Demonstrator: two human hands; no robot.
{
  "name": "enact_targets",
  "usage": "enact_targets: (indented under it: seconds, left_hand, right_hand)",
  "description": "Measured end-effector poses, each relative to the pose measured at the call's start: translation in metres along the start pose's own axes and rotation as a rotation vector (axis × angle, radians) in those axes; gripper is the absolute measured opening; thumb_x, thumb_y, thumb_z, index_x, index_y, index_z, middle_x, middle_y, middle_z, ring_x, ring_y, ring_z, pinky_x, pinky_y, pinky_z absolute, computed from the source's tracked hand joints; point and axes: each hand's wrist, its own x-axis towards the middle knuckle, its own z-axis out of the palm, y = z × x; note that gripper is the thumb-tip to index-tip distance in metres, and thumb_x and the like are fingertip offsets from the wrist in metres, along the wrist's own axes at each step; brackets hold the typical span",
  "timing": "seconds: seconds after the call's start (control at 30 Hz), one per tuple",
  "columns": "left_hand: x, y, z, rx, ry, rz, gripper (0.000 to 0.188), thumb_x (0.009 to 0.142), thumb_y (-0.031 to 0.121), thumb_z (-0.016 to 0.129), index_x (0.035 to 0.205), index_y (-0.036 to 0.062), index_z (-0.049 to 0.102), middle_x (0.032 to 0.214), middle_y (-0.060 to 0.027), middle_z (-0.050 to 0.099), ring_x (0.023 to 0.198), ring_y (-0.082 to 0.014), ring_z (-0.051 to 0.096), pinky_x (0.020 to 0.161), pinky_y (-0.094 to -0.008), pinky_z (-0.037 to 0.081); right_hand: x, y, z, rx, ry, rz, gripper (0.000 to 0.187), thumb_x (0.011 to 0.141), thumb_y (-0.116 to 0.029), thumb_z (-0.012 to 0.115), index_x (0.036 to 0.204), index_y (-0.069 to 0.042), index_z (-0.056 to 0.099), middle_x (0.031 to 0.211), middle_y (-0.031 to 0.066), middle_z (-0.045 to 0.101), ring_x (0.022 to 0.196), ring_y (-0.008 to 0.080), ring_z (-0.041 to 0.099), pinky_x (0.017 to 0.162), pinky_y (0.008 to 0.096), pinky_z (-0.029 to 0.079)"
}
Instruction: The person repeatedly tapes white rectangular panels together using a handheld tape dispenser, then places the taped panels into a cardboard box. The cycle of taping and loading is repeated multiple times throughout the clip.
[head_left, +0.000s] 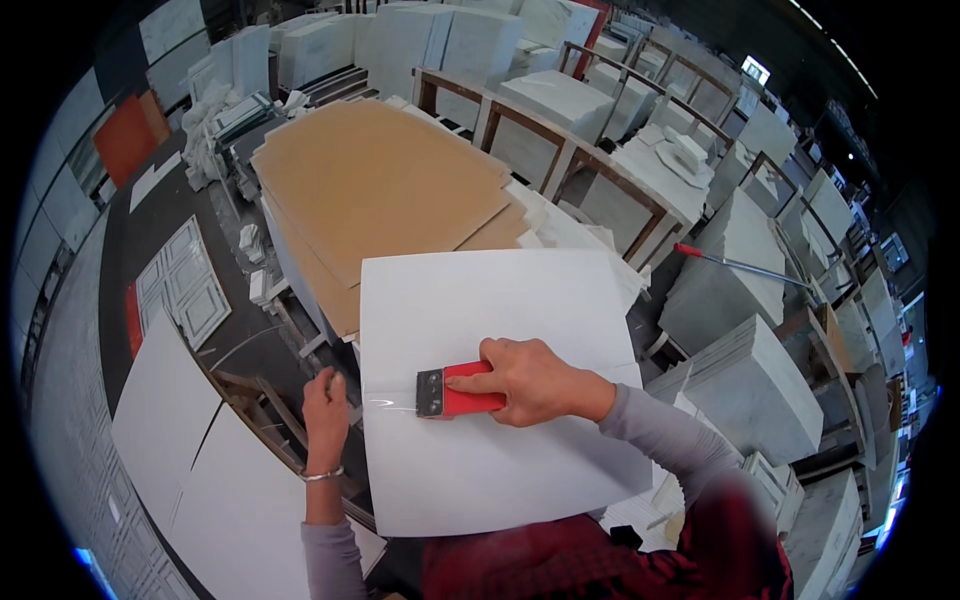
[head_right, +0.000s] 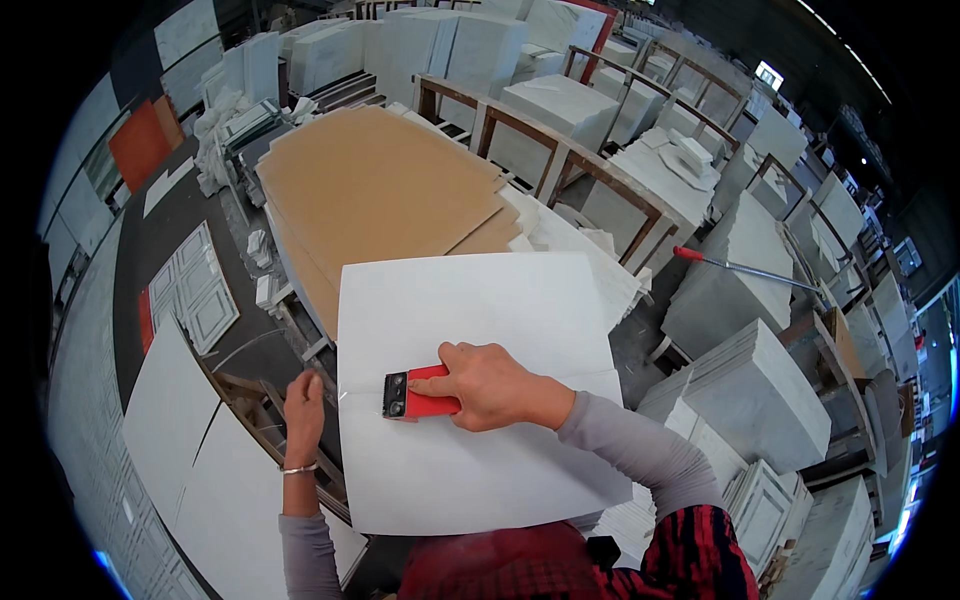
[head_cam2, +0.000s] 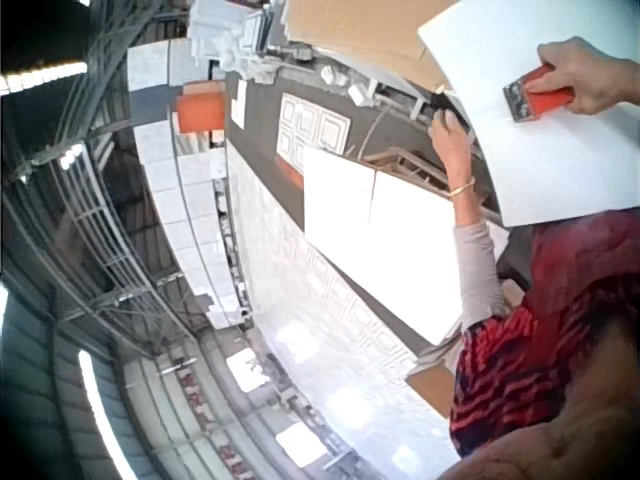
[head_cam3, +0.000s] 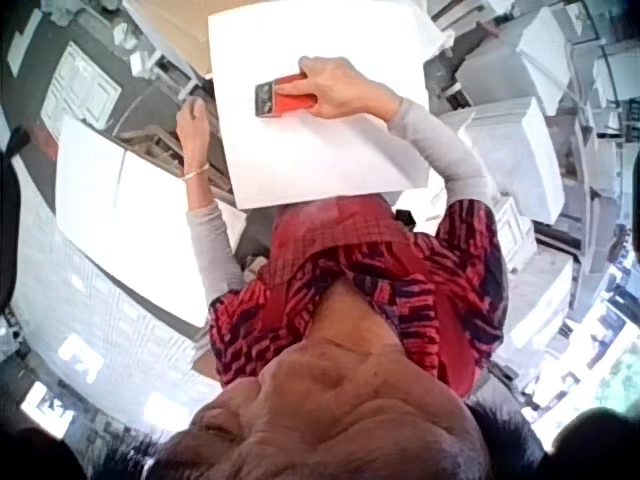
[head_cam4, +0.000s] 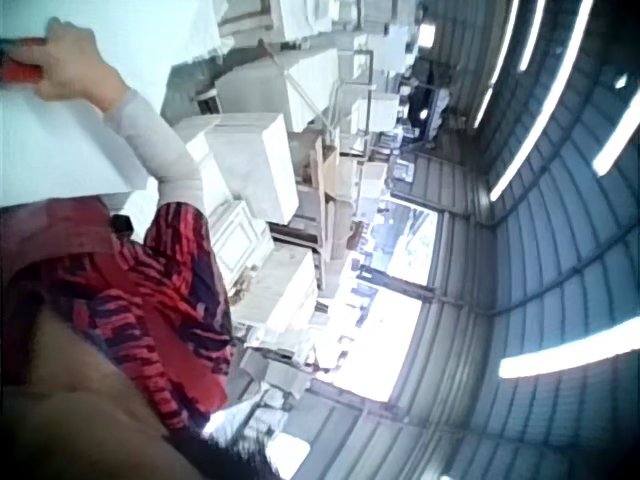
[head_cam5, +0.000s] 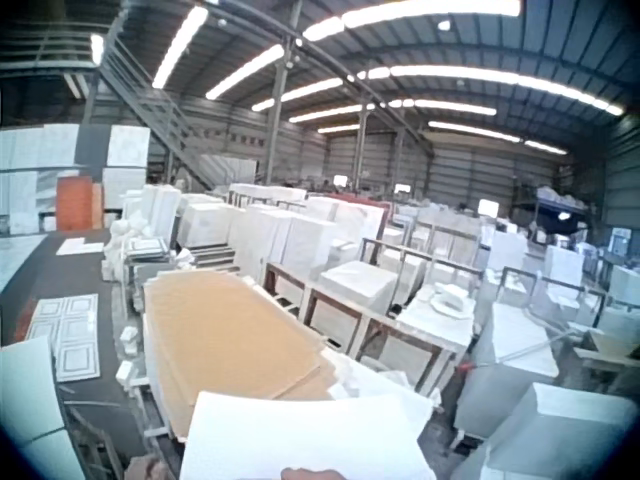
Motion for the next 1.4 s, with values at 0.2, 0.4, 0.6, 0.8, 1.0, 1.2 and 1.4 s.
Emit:
enact_targets:
  seconds: [0.2, 0.4, 0.6, 0.8, 1.0, 1.2, 1.4]
  left_hand:
    - [-0.017, 0.081, 0.046, 0.228, 0.151, -0.086, 0.051, 0.098, 0.032, 0.043, 0.140, 0.0048, 0.035, 0.126, -0.0180, 0.050, 0.112, -0.0353, 0.051, 0.100, -0.0456, 0.036]
    - [-0.024, 0.083, 0.065, 0.548, 0.260, -0.032, 0.054, 0.097, 0.034, 0.043, 0.142, 0.0077, 0.033, 0.123, -0.0135, 0.052, 0.112, -0.0318, 0.050, 0.096, -0.0605, 0.030]
    - [-0.022, 0.063, 0.053, 0.709, 0.280, -0.042, 0.044, 0.098, 0.034, 0.040, 0.136, 0.0131, 0.044, 0.125, -0.0128, 0.053, 0.116, -0.0298, 0.049, 0.095, -0.0602, 0.030]
    - [-0.022, 0.065, 0.062, 0.589, 0.245, -0.059, 0.046, 0.100, 0.037, 0.033, 0.137, 0.0113, 0.044, 0.122, -0.0116, 0.058, 0.114, -0.0305, 0.052, 0.097, -0.0582, 0.029]
    - [-0.014, 0.061, 0.052, 0.480, 0.195, -0.040, 0.047, 0.101, 0.036, 0.032, 0.136, 0.0073, 0.044, 0.118, -0.0163, 0.062, 0.107, -0.0340, 0.058, 0.101, -0.0519, 0.029]
    - [-0.016, 0.051, 0.050, 0.445, 0.178, -0.018, 0.048, 0.101, 0.035, 0.031, 0.133, 0.0031, 0.048, 0.120, -0.0176, 0.061, 0.106, -0.0344, 0.058, 0.098, -0.0462, 0.031]
    - [-0.015, 0.041, 0.057, 0.427, 0.168, -0.026, 0.051, 0.101, 0.037, 0.031, 0.133, 0.0017, 0.048, 0.123, -0.0176, 0.060, 0.110, -0.0330, 0.056, 0.100, -0.0453, 0.029]
  right_hand:
    - [0.001, 0.003, -0.007, 0.031, -0.106, 0.011, 0.050, 0.066, -0.015, 0.069, 0.116, -0.018, 0.063, 0.083, 0.0132, 0.049, 0.069, 0.0289, 0.055, 0.054, 0.0383, 0.044]
    - [-0.054, 0.034, -0.075, -0.020, -0.281, -0.060, 0.057, 0.068, -0.020, 0.071, 0.123, -0.020, 0.058, 0.086, 0.0132, 0.048, 0.072, 0.0276, 0.057, 0.055, 0.0375, 0.045]
    - [-0.195, 0.103, -0.175, -0.236, -0.402, 0.080, 0.072, 0.060, -0.021, 0.078, 0.128, -0.031, 0.055, 0.084, 0.0066, 0.048, 0.071, 0.0231, 0.054, 0.058, 0.0348, 0.045]
    - [-0.311, 0.146, -0.128, -0.216, -0.340, 0.285, 0.082, 0.063, -0.018, 0.077, 0.136, -0.039, 0.046, 0.090, 0.0061, 0.048, 0.081, 0.0227, 0.053, 0.063, 0.0353, 0.046]
    - [-0.325, 0.148, -0.090, -0.167, -0.156, 0.316, 0.083, 0.064, -0.014, 0.075, 0.136, -0.042, 0.044, 0.091, 0.0057, 0.047, 0.082, 0.0226, 0.052, 0.067, 0.0354, 0.046]
    - [-0.309, 0.108, -0.171, -0.390, -0.149, 0.181, 0.080, 0.060, -0.014, 0.076, 0.130, -0.043, 0.050, 0.088, 0.0044, 0.047, 0.076, 0.0219, 0.052, 0.061, 0.0332, 0.045]
    - [-0.297, 0.105, -0.207, -0.499, 0.029, 0.135, 0.081, 0.056, -0.014, 0.078, 0.129, -0.041, 0.053, 0.084, 0.0030, 0.047, 0.071, 0.0214, 0.052, 0.058, 0.0320, 0.044]
